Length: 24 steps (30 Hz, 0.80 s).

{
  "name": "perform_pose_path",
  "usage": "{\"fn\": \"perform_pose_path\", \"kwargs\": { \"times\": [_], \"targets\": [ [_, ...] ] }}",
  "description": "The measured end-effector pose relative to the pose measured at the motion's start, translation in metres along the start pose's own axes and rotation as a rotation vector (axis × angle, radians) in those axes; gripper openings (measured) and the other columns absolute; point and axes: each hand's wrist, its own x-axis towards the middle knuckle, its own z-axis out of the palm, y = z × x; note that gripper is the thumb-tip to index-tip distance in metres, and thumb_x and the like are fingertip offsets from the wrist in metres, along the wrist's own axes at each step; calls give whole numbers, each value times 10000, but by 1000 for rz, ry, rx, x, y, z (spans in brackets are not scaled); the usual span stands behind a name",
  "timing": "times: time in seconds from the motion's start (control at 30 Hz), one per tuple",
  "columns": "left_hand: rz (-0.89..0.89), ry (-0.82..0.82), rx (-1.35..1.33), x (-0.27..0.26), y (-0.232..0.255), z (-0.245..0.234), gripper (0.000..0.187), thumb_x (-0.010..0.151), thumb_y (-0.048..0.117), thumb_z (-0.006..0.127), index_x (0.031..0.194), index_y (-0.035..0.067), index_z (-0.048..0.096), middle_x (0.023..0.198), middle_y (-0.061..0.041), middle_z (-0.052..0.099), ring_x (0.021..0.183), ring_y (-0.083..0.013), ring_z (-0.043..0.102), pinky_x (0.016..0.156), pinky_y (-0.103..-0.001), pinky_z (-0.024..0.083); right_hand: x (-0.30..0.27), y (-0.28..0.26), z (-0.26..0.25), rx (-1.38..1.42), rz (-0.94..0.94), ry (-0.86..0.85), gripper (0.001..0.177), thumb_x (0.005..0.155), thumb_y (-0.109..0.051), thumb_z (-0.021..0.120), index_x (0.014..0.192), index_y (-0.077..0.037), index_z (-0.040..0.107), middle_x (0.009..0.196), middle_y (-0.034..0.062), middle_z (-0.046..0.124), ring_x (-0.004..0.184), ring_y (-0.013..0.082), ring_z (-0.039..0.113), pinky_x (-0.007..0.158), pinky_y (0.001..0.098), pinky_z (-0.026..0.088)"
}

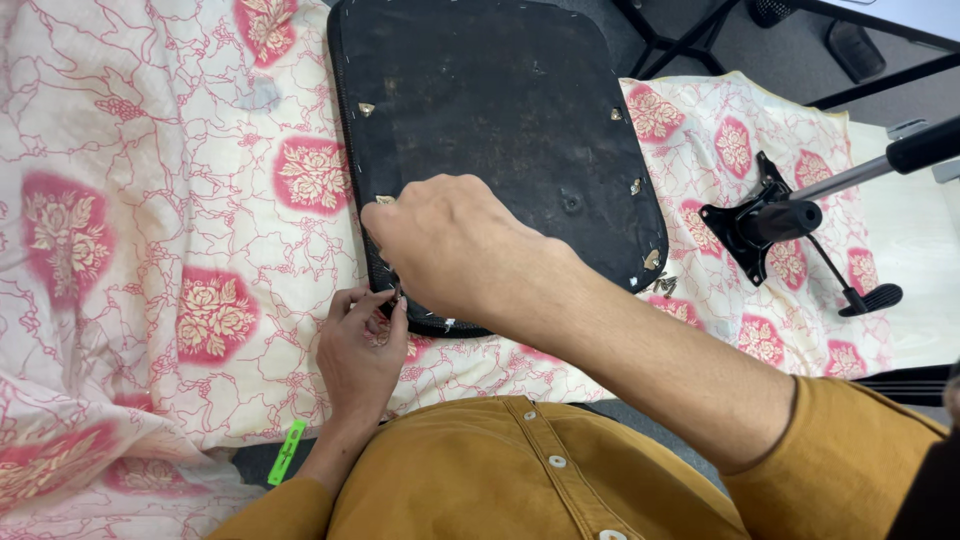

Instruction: The person uses a screwdriver to remove screws from the underside of a black chair seat. They work along the perimeter, unscrewing fasteners and placing them on the patterned cloth below. The chair base is visible nearby, and the person continues removing screws throughout the clip.

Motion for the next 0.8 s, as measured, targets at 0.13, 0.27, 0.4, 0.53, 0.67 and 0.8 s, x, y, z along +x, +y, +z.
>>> {"fn": "perform_pose_path", "kwargs": {
  "times": [0.13, 0.27, 0.4, 0.53, 0.67, 0.8],
  "targets": [
    [32, 22, 37, 0, -3, 1, 164, 851, 181, 807, 980, 89, 765, 1022, -49, 695, 762, -220, 679, 718, -383, 530, -5, -7, 5, -98, 13, 10, 129, 839, -136, 706, 860, -11, 726, 773, 167, 715, 748, 337, 737, 633, 453, 599],
    [100, 26, 71, 2, -6, -1, 171, 842, 167, 803, 979, 73, 762, 1018, -56, 697, 834, -234, 701, 739, -382, 535, 2, -13, 6, -206, 49, -167, 109, 830, -125, 687, 815, -46, 761, 796, 152, 718, 796, 316, 741, 659, 446, 624],
    [103, 47, -10, 3, -1, -2, 145, 877, 178, 810, 966, 71, 772, 965, -48, 688, 809, -216, 702, 711, -361, 539, 15, 0, -8, 22, 137, -272, 354, 1032, -307, 569, 919, -33, 763, 821, 186, 717, 850, 380, 730, 795, 496, 582],
    [74, 2, -1, 9, 2, -8, 147, 856, 173, 818, 962, 75, 786, 938, -47, 683, 790, -213, 702, 673, -352, 534, 19, 16, -30, 132, 170, -408, 302, 943, -346, 657, 1117, -106, 712, 980, 140, 724, 1020, 354, 705, 905, 498, 538],
    [101, 13, 1, 9, 2, -8, 144, 845, 172, 824, 937, 72, 776, 933, -49, 678, 791, -218, 691, 680, -354, 532, 15, 9, -44, 144, 35, -460, 298, 836, -221, 683, 1125, -161, 725, 1052, 104, 738, 1061, 320, 686, 911, 455, 528],
    [128, 27, 8, 8, -3, -6, 148, 825, 168, 823, 896, 63, 746, 951, -39, 684, 840, -220, 687, 723, -351, 538, 2, -7, -46, 200, 42, -409, 278, 817, -96, 621, 1056, -153, 751, 981, 96, 756, 983, 297, 713, 868, 439, 541]
  ]
}}
